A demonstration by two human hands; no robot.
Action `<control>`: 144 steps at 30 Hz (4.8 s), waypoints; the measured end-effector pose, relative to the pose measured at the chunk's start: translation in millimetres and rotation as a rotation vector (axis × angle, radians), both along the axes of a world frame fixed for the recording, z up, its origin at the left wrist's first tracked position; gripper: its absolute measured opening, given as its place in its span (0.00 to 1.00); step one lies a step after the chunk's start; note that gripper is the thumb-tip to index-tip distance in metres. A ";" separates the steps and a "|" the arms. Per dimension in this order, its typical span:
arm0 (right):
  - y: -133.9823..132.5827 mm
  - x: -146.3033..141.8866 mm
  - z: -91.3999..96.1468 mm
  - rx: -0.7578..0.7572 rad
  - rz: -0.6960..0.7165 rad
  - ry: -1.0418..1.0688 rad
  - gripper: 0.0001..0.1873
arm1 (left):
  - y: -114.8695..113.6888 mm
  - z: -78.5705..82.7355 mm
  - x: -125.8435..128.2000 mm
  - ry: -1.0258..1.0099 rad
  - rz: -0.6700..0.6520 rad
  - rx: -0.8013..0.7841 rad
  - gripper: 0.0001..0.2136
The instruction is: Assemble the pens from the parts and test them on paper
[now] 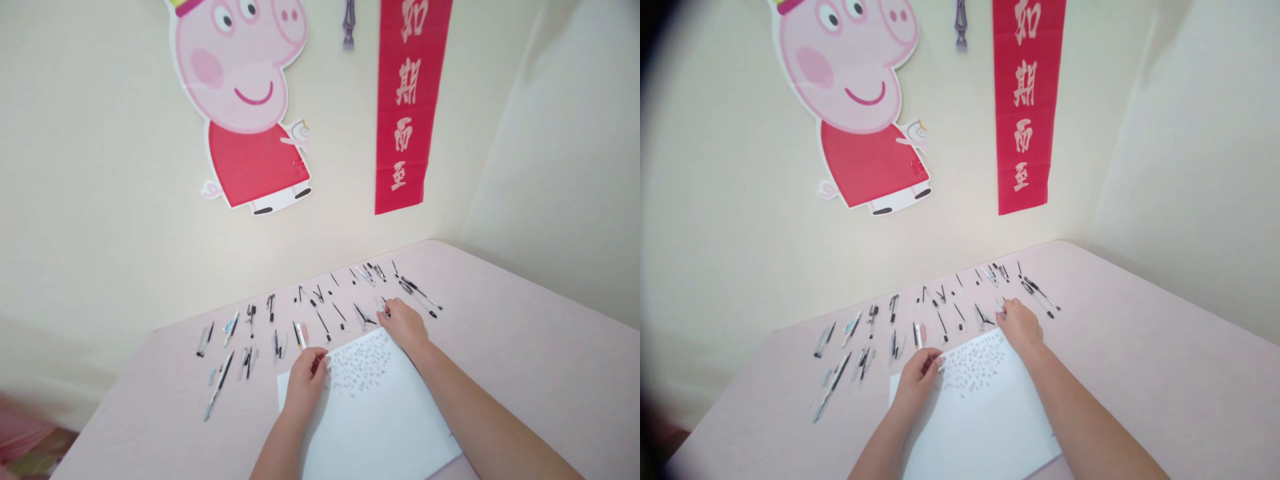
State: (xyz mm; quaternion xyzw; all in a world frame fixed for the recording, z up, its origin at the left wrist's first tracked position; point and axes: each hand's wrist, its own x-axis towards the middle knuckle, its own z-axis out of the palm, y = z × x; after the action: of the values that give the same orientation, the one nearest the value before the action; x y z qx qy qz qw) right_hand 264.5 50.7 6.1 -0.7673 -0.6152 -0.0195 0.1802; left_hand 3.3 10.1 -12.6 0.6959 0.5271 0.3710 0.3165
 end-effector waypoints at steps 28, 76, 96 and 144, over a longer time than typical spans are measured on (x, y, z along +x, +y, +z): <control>-27.9 -68.8 23.6 0.304 0.685 0.353 0.05 | -2.5 19.0 6.7 -0.514 0.075 -0.214 0.14; 20.4 25.7 -30.8 0.258 0.239 0.101 0.08 | -8.4 22.8 12.6 -0.660 0.085 -0.321 0.16; 14.1 19.2 -22.6 0.282 0.201 0.003 0.10 | -5.4 15.4 8.6 -0.403 0.052 -0.137 0.14; -30.8 -94.2 15.1 0.108 0.760 1.181 0.07 | -3.7 17.9 5.6 -0.102 -0.114 0.097 0.11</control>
State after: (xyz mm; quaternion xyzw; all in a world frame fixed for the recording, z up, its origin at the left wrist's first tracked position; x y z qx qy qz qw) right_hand 170.3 19.9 21.2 -0.3712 -0.6381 0.4342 0.5163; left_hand 8.9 6.4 5.3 0.7195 0.4513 0.4124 0.3295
